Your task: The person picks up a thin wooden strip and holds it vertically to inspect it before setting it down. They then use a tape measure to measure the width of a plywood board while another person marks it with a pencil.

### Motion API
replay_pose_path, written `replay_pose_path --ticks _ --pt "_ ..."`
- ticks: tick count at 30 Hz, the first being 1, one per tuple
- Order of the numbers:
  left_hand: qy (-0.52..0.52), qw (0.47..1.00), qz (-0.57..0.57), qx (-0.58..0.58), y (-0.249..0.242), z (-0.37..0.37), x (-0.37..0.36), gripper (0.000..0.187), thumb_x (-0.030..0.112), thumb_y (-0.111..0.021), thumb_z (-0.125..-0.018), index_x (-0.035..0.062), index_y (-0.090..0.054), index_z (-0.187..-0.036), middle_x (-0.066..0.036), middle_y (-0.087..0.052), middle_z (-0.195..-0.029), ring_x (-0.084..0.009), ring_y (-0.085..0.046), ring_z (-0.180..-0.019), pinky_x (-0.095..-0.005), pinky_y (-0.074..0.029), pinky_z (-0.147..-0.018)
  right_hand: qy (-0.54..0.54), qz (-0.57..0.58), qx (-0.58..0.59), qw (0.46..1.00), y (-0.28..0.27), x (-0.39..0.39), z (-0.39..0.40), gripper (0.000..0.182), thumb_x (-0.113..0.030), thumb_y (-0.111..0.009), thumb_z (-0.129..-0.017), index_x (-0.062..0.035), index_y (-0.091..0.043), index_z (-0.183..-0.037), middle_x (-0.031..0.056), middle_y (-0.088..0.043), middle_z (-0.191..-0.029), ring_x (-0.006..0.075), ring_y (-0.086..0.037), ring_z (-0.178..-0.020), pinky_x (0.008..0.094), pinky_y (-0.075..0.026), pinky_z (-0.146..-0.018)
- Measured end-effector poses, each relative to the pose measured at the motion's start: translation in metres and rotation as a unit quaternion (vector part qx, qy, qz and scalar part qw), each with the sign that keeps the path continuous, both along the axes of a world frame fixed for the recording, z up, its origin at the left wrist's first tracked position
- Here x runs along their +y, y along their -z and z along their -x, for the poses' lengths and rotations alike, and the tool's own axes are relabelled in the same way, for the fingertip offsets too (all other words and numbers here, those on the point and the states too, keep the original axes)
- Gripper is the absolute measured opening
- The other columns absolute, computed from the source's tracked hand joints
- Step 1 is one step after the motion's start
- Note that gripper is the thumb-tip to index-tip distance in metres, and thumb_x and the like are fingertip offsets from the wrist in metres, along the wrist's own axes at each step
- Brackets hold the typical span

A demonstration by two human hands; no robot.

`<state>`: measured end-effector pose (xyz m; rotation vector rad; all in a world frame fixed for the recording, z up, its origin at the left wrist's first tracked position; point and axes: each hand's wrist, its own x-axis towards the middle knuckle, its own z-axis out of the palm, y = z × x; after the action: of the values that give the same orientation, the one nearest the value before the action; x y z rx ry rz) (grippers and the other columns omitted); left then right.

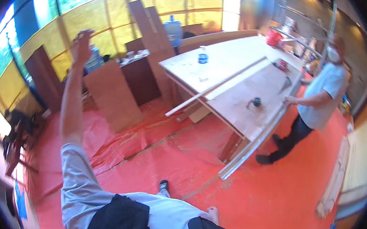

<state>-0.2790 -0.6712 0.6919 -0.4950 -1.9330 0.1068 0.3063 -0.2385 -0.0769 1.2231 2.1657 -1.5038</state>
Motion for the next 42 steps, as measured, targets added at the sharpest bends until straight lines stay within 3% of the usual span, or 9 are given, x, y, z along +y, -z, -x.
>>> replay_pose_path --ticks 4,9,12,15,18,23,24,29,42 --pt "-0.294 0.935 0.085 -0.178 -0.031 0.022 -0.008 0.078 0.028 -0.061 -0.078 0.0270 -0.030 -0.150 0.000 -0.023 -0.159 -0.0300 -0.012 -0.148 -0.0673 -0.010 -0.109 0.015 -0.018 -0.006 1.000 -0.027 -0.003 -0.019 0.026 -0.023 -0.068 -0.080 -0.0024 -0.072 -0.094 0.0130 -0.071 -0.086 0.0225 -0.068 -0.081 0.0368 -0.052 -0.072" --pt "-0.389 0.854 -0.027 -0.346 -0.072 0.011 0.019 0.110 0.023 -0.087 -0.061 0.0245 -0.025 -0.152 -0.001 -0.017 -0.161 -0.0316 -0.007 -0.149 -0.0688 -0.014 -0.111 0.054 -0.026 -0.012 0.998 -0.017 -0.010 -0.028 0.023 -0.024 -0.064 -0.081 -0.0062 -0.073 -0.092 0.0119 -0.070 -0.079 0.0228 -0.067 -0.071 0.0382 -0.052 -0.063" --pt "-0.316 0.870 0.021 -0.378 -0.032 0.109 -0.033 0.096 0.021 -0.085 -0.060 0.0143 -0.039 -0.144 -0.013 -0.056 -0.133 -0.0305 -0.056 -0.121 -0.0420 -0.046 -0.101 0.074 0.023 -0.039 0.996 -0.031 -0.014 -0.027 0.029 -0.024 -0.067 -0.081 -0.0009 -0.071 -0.098 0.0139 -0.071 -0.093 0.0246 -0.067 -0.089 0.0387 -0.052 -0.076" --pt "-0.004 0.892 -0.096 -0.442 0.095 0.146 -0.039 0.048 0.020 -0.077 -0.069 0.0089 -0.053 -0.110 -0.009 -0.061 -0.092 -0.0241 -0.061 -0.080 -0.0323 -0.049 -0.073 0.067 0.022 -0.060 0.996 -0.038 -0.016 -0.021 0.031 -0.025 -0.067 -0.082 -0.0012 -0.070 -0.101 0.0135 -0.071 -0.094 0.0237 -0.067 -0.088 0.0384 -0.052 -0.075" --pt "0.283 0.514 -0.574 -0.572 0.331 0.129 -0.009 0.022 0.016 -0.058 -0.094 0.0147 -0.051 -0.074 0.002 -0.045 -0.061 -0.0095 -0.043 -0.051 -0.0247 -0.036 -0.044 0.042 0.031 -0.033 0.998 -0.005 -0.014 -0.020 0.031 -0.026 -0.067 -0.082 -0.0020 -0.071 -0.101 0.0130 -0.071 -0.093 0.0228 -0.068 -0.085 0.0379 -0.053 -0.073" --pt "0.070 0.401 -0.185 -0.895 0.629 -0.133 0.038 0.031 0.039 -0.066 -0.081 0.0102 -0.070 -0.092 -0.007 -0.064 -0.072 -0.0305 -0.061 -0.059 -0.0409 -0.051 -0.054 0.090 0.015 -0.040 0.995 -0.025 -0.011 -0.026 0.029 -0.025 -0.067 -0.082 -0.0033 -0.071 -0.100 0.0125 -0.072 -0.089 0.0217 -0.068 -0.083 0.0371 -0.053 -0.072" --pt "-0.005 0.253 -0.293 -0.922 0.652 -0.202 0.042 0.034 0.035 -0.063 -0.083 0.0103 -0.069 -0.105 -0.012 -0.067 -0.088 -0.0336 -0.063 -0.070 -0.0469 -0.053 -0.059 0.095 0.015 -0.052 0.994 -0.037 -0.013 -0.030 0.029 -0.026 -0.067 -0.082 -0.0034 -0.071 -0.100 0.0124 -0.072 -0.089 0.0216 -0.068 -0.083 0.0370 -0.053 -0.071" --pt "0.000 0.352 0.027 -0.936 0.688 -0.341 0.112 0.043 0.032 -0.059 -0.090 0.0100 -0.056 -0.126 -0.011 -0.064 -0.107 -0.0293 -0.062 -0.091 -0.0499 -0.051 -0.075 0.074 0.002 -0.018 0.997 -0.025 -0.009 -0.054 0.025 -0.027 -0.066 -0.079 -0.0047 -0.072 -0.088 0.0127 -0.070 -0.079 0.0215 -0.067 -0.073 0.0385 -0.051 -0.065" --pt "-0.036 0.413 -0.241 -0.878 0.692 -0.339 0.067 0.043 0.029 -0.059 -0.088 0.0036 -0.061 -0.123 -0.014 -0.068 -0.101 -0.0237 -0.067 -0.089 -0.0394 -0.058 -0.062 0.077 0.070 -0.027 0.994 -0.050 -0.017 -0.035 0.026 -0.028 -0.062 -0.087 -0.0073 -0.074 -0.098 0.0106 -0.073 -0.093 0.0206 -0.070 -0.090 0.0360 -0.054 -0.078"
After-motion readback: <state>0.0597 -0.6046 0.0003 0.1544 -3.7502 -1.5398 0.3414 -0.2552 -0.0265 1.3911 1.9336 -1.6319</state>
